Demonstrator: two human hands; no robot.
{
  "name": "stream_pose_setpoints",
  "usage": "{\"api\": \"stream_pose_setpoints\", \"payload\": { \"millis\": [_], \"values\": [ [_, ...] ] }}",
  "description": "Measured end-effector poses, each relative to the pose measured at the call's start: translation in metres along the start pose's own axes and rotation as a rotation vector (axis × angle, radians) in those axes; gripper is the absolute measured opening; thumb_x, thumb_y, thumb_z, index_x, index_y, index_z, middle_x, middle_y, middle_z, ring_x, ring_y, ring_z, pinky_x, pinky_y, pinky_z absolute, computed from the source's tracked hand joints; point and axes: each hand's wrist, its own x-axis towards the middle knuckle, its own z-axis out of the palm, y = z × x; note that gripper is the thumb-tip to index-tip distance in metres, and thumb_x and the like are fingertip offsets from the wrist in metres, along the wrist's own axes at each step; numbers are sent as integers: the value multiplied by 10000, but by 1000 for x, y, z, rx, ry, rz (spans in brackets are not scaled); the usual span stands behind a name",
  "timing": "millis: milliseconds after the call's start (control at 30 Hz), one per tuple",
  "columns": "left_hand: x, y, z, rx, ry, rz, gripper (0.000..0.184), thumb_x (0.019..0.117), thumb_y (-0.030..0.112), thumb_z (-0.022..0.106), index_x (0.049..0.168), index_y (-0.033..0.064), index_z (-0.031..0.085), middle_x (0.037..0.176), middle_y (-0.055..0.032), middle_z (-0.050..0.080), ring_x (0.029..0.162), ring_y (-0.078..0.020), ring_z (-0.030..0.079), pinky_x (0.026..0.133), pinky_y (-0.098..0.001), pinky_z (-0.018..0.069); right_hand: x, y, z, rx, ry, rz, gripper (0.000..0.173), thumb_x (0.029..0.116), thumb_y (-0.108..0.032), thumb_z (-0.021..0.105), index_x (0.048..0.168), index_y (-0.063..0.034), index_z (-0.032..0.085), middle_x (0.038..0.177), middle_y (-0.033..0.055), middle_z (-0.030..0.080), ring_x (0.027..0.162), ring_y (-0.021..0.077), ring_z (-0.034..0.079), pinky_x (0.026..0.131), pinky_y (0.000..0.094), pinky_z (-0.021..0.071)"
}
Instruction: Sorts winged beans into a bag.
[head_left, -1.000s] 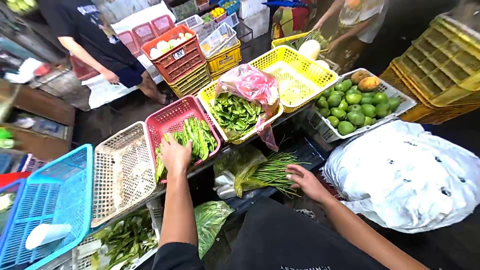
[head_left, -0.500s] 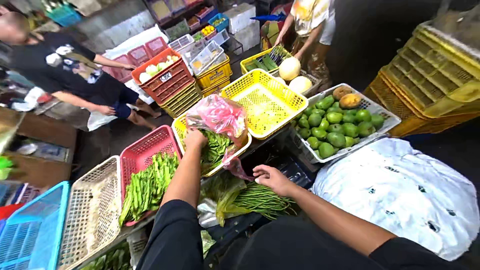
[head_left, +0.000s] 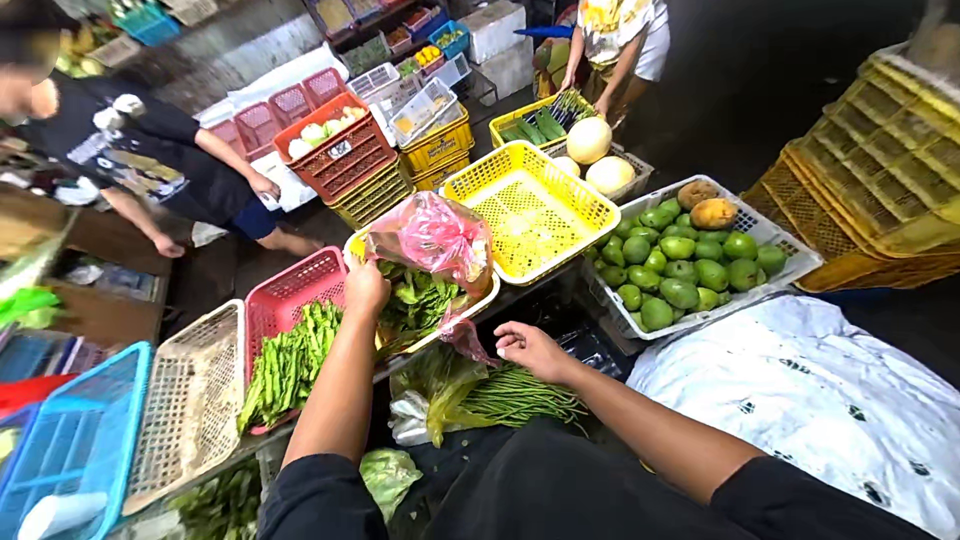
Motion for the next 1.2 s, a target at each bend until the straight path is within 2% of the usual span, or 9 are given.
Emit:
{"api": "stream_pose_setpoints", "payload": {
  "millis": [167,333,433,567,667,733,900,1033,1200],
  "values": [
    [-17,-20,10,-39,70,96,477,895,192,737,1357,110,648,1406,-260,561,1190,-496,603,940,-693,513,49,-70,30,-504,-100,-414,399,1014,-281,574,1376,-122,631,1314,81,669,1207,183,639,1070,415,508],
    [-30,-26,12,-56,123,231,489,893,152,729,1372,124,638,1463,-197,536,1207,-457,599,951,-638,530,150,-141,55,-868,-32,-367,530,995,-145,556,1520,-175,494,1392,166,622,1263,369,614,1022,647,494],
    [-43,-31,3,-62,174,349,462,911,165,717,1367,129,649,1384,-134,617,1191,-396,618,968,-586,527,190,-166,44,-660,164,-319,479,1007,-188,570,1473,-84,525,1384,205,607,1285,377,590,1059,636,472],
    [-60,-59,-9,-201,317,457,463,911,165,729,1367,131,656,1309,-125,669,1137,-362,658,945,-593,536,204,-166,19,-261,224,-169,455,1068,-409,534,1405,-115,620,1393,170,621,1310,322,574,1099,594,438],
    [-70,-94,-16,-557,229,329,414,955,214,730,1356,137,665,1299,-101,680,1145,-292,671,970,-585,537,200,-151,8,-110,217,-57,486,1097,-411,458,1395,-53,597,1397,189,606,1291,321,584,1062,558,476],
    [-75,-114,-13,-970,139,170,324,938,205,756,1236,89,701,1142,-94,737,989,-212,719,879,-483,599,192,-140,12,-32,238,-46,473,1094,-397,472,1388,-46,591,1383,171,623,1256,293,611,1028,519,502],
    [-102,-137,4,-1623,104,-79,343,993,144,678,1305,31,592,1123,-123,715,950,-222,711,832,-413,613,143,-119,69,114,138,-152,465,1048,-334,569,1421,-60,528,1313,155,649,1132,285,676,921,499,581],
    [-136,-119,14,-1469,308,-88,414,941,154,748,1312,36,606,1166,-123,709,1021,-211,706,902,-437,606,101,-135,146,355,-197,-80,610,1055,-311,579,1562,-100,313,1321,158,639,1162,295,674,932,489,594],
    [-167,-137,20,-1070,483,-86,626,932,314,747,1490,148,517,1464,-79,569,1324,-200,563,1092,-478,498,115,-159,220,255,-170,-17,560,1029,-379,630,1434,-58,417,1192,169,675,1005,279,717,836,478,623]
  ]
}}
